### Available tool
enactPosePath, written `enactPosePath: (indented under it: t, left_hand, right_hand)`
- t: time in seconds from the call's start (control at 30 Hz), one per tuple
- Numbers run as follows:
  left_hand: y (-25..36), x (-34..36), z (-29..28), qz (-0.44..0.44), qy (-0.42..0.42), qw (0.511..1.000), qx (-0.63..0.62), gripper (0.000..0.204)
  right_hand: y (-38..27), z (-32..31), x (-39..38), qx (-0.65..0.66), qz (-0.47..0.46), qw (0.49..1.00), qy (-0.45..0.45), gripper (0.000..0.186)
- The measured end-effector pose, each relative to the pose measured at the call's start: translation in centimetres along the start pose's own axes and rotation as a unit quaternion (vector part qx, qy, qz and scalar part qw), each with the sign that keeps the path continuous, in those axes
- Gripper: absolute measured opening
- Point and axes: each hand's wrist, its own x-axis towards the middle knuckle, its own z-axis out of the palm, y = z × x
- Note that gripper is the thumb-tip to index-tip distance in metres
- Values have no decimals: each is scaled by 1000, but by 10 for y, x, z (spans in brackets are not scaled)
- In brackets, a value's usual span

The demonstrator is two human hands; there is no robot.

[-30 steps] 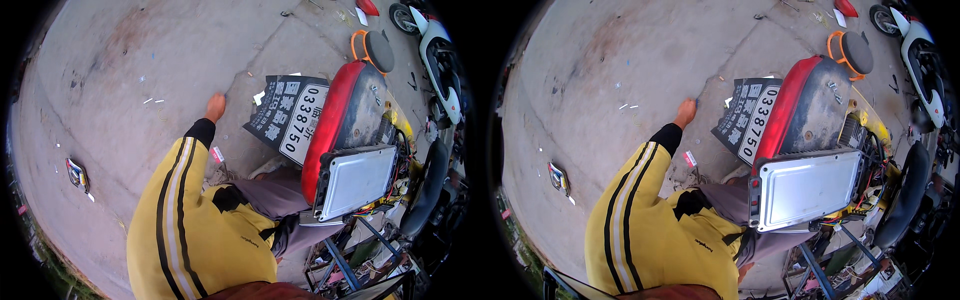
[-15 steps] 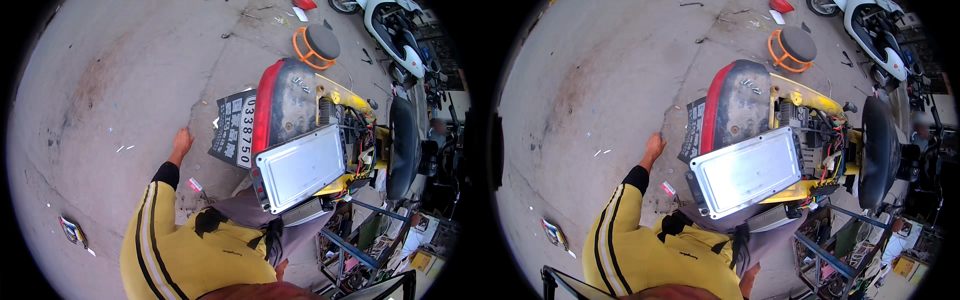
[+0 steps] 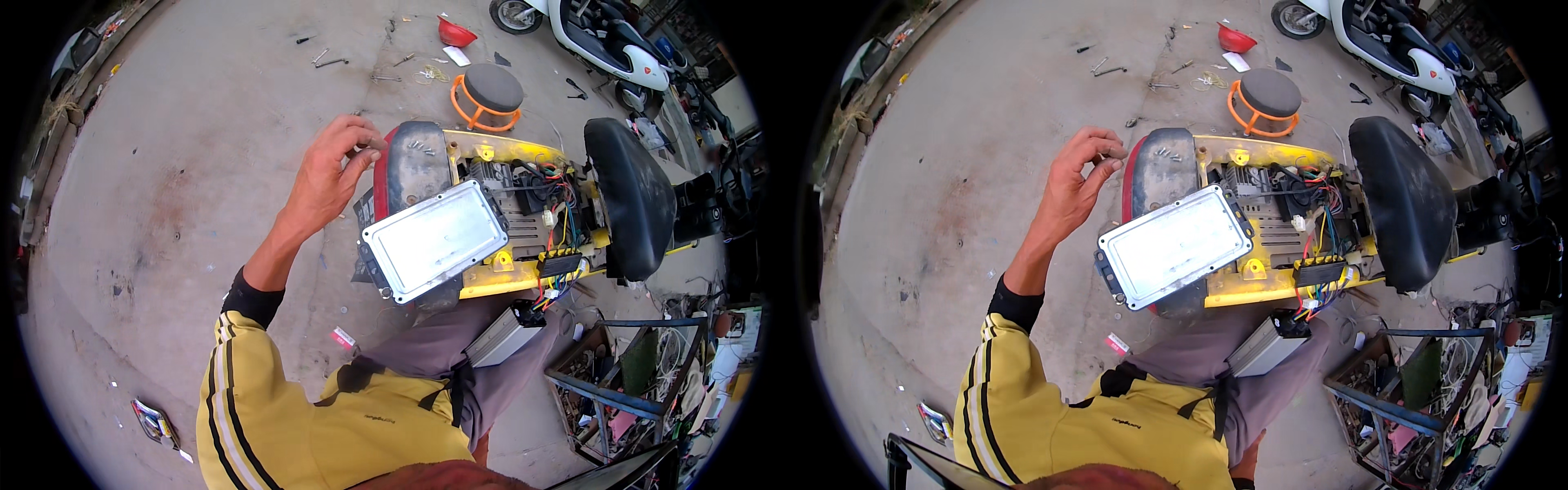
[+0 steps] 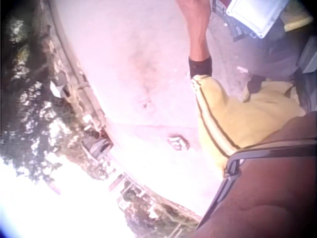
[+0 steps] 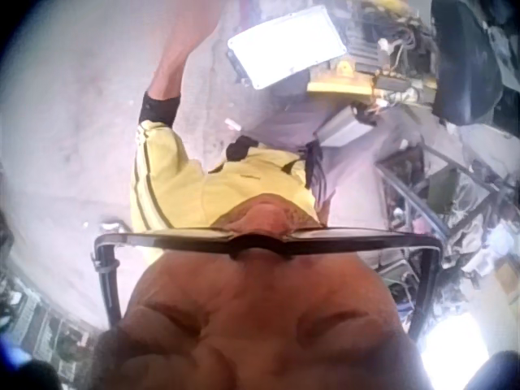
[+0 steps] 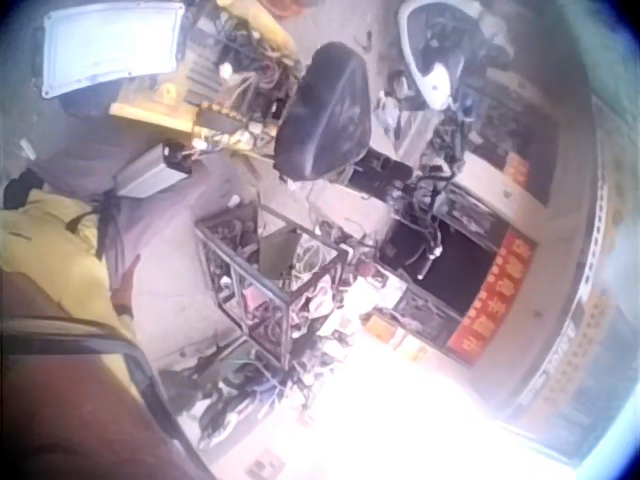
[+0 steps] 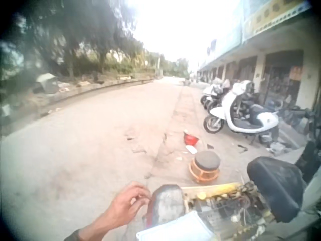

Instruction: The person works on the electrical system of a yellow scooter, handling wires and a silver electronic component. They use a screwdriver to secure the component onto the scooter frame.

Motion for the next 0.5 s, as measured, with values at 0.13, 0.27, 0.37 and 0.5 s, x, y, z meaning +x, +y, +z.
enactPosePath:
  t: [0.13, 0.27, 0.37, 0.5]
  left_hand:
    - [4, 42, 28, 20, -74, 996, 54, 14]
    - [-4, 53, 43, -19, -114, 990, 77, 18]
    - [-4, 56, 47, -42, -129, 988, 79, 19]
    - [-2, 54, 46, -40, -130, 984, 112, 21]
  right_hand:
    - [9, -3, 4, 17, 11, 1000, -3, 46]
    - [12, -5, 10, 27, 19, 999, -6, 45]
    - [19, -5, 16, 31, 25, 999, -7, 45]
    - [19, -12, 21, 32, 25, 999, -6, 45]
